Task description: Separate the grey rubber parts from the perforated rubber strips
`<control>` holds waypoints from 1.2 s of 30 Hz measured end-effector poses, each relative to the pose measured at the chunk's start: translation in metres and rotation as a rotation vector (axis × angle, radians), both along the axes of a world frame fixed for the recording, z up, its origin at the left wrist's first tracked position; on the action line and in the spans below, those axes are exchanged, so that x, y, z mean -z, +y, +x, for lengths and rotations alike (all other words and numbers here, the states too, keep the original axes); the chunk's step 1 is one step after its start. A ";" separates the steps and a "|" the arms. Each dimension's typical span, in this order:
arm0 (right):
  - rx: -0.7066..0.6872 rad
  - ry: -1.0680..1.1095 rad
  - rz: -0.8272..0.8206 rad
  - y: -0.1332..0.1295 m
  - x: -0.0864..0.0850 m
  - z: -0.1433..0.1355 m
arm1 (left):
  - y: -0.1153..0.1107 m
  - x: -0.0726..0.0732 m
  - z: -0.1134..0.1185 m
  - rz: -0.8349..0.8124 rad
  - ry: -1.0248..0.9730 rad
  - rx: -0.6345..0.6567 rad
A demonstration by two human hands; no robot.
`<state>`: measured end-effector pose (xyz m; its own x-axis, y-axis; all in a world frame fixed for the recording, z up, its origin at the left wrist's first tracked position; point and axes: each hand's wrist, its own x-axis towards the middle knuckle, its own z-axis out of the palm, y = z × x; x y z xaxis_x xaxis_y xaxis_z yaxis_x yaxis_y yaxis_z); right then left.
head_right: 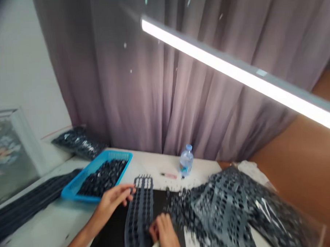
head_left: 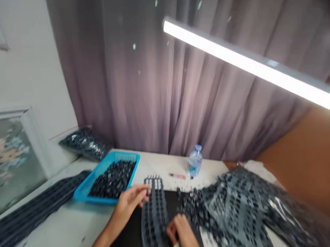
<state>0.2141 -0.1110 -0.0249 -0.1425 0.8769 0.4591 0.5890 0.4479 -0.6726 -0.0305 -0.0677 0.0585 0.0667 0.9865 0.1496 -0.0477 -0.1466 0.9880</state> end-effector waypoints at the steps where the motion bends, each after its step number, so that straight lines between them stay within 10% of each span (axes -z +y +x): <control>1: -0.021 -0.006 0.027 -0.007 0.004 0.000 | -0.002 0.005 -0.002 0.066 0.030 -0.033; 24: 0.332 0.506 0.139 -0.006 -0.009 0.014 | 0.008 0.012 -0.053 0.011 -0.136 -0.209; 31: 0.313 0.663 -0.001 0.013 -0.074 0.033 | 0.010 0.012 -0.062 -0.044 -0.232 -0.169; 36: 0.405 0.696 0.147 0.047 -0.142 0.100 | 0.006 0.009 -0.061 -0.059 -0.252 -0.115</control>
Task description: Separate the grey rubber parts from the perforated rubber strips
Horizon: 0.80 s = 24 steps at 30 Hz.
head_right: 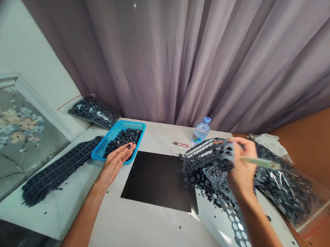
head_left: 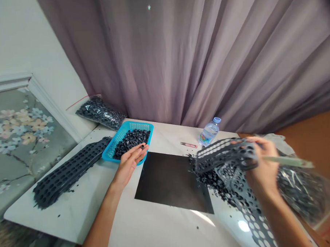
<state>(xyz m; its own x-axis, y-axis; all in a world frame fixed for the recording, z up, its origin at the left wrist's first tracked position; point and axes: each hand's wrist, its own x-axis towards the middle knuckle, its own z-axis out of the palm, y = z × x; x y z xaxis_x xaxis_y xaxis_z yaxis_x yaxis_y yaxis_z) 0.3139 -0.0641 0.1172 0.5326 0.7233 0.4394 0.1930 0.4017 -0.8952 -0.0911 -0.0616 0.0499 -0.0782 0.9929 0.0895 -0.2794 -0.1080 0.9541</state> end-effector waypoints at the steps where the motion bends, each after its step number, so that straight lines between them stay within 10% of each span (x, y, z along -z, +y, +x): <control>1: 0.073 -0.051 -0.026 0.004 -0.007 0.020 | -0.001 -0.001 0.000 -0.001 0.006 0.008; 9: 0.339 -0.739 -0.593 -0.003 0.034 0.179 | 0.018 0.006 -0.026 0.016 0.159 -0.124; 24: 0.459 -1.101 -0.560 -0.007 0.076 0.225 | 0.037 0.028 -0.086 0.102 0.833 -0.254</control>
<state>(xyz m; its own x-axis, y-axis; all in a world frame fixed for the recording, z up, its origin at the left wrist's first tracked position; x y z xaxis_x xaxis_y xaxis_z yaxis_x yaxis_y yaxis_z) 0.5384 -0.0707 0.0410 0.3348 0.7985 0.5003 0.9418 -0.2661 -0.2056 -0.1774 -0.0248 0.0220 -0.1658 0.9383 0.3034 0.5483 -0.1680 0.8192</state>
